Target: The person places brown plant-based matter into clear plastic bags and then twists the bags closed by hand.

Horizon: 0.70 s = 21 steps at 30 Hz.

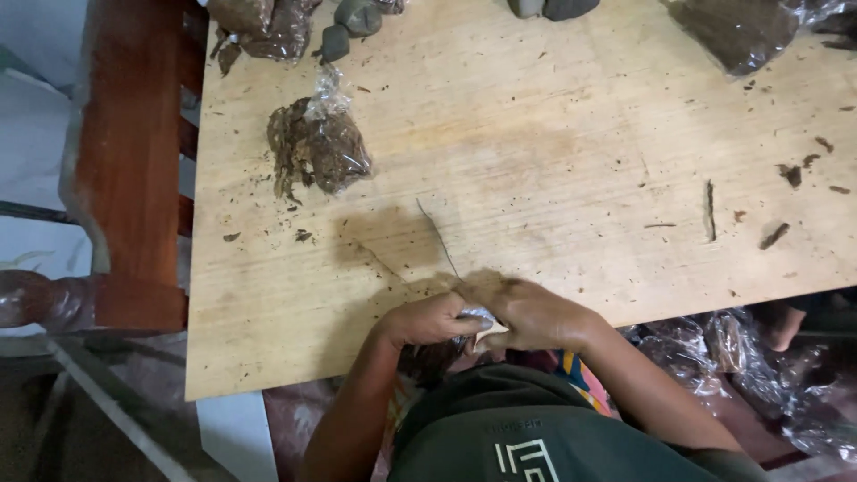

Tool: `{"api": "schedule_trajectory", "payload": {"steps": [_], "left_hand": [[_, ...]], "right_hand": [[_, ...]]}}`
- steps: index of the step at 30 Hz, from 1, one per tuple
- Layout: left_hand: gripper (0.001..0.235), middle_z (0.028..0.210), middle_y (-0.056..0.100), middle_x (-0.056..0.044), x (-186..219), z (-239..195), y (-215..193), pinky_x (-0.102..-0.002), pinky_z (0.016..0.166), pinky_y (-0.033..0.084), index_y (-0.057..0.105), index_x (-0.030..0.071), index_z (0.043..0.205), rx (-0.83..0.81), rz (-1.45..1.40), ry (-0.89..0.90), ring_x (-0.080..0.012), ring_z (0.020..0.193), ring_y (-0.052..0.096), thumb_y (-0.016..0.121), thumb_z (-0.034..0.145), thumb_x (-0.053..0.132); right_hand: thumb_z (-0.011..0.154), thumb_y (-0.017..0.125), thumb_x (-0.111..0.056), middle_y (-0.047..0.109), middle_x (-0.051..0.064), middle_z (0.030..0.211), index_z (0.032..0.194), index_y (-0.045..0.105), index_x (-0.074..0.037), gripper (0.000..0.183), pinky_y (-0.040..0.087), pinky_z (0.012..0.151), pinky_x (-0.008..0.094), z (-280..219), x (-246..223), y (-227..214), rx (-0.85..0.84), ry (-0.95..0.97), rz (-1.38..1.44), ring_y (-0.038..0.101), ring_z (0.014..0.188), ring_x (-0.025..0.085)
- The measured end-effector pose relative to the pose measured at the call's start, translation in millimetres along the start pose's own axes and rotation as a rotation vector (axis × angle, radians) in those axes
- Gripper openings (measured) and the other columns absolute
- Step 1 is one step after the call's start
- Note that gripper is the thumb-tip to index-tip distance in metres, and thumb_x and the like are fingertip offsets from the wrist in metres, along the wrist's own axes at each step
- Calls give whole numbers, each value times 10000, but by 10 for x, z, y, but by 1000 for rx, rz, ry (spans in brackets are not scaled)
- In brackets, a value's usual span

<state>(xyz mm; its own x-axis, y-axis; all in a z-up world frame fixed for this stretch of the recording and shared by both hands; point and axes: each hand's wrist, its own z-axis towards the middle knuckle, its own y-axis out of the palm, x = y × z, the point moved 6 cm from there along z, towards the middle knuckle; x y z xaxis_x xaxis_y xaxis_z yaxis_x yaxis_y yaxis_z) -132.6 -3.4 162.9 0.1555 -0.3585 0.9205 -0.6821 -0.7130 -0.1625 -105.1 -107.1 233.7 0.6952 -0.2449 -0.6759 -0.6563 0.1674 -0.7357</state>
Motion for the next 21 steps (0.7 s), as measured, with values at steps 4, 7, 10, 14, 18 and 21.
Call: {"api": "schedule_trajectory", "payload": {"steps": [4,7,10,14,18,21], "left_hand": [[359,804,745,-74,-36,-46,60,-299,829,502,747,71,773,-139,-20,-13,-177,793,688,579,998,296],[265,882,751,-65,24,-88,42,-304,844,524,723,81,875,-140,-6,23,-171,833,694,572,1003,257],[336,903,722,-75,28,-61,2,-333,823,524,679,51,863,-84,-72,147,-168,829,654,492,1067,243],[306,768,667,-21,99,-47,-49,-314,728,523,619,96,786,96,138,261,-172,738,645,518,1042,230],[189,933,529,1,366,-46,-168,-400,775,432,635,184,766,504,995,352,-230,891,533,650,900,317],[147,878,514,-39,356,248,-224,-366,678,473,643,135,785,661,1130,278,-226,826,553,632,913,205]], "right_hand": [[975,512,-232,674,94,609,939,670,-21,265,557,654,389,-156,351,312,-109,97,10,704,591,278],[960,483,-174,684,211,664,911,639,1,240,526,591,528,-321,592,373,-93,-12,129,691,666,450],[1004,428,-178,572,55,565,963,696,-19,315,501,530,334,-439,890,457,-89,59,550,528,442,172],[1013,399,-140,466,1,530,929,688,25,344,428,474,294,-560,1010,388,13,111,785,397,398,129],[1005,392,-80,420,-1,597,958,676,48,315,470,503,313,-670,1172,389,186,151,1065,407,403,114],[1001,437,-146,395,33,463,912,595,76,286,412,357,312,-816,1327,443,425,-13,1311,398,299,127]]}}
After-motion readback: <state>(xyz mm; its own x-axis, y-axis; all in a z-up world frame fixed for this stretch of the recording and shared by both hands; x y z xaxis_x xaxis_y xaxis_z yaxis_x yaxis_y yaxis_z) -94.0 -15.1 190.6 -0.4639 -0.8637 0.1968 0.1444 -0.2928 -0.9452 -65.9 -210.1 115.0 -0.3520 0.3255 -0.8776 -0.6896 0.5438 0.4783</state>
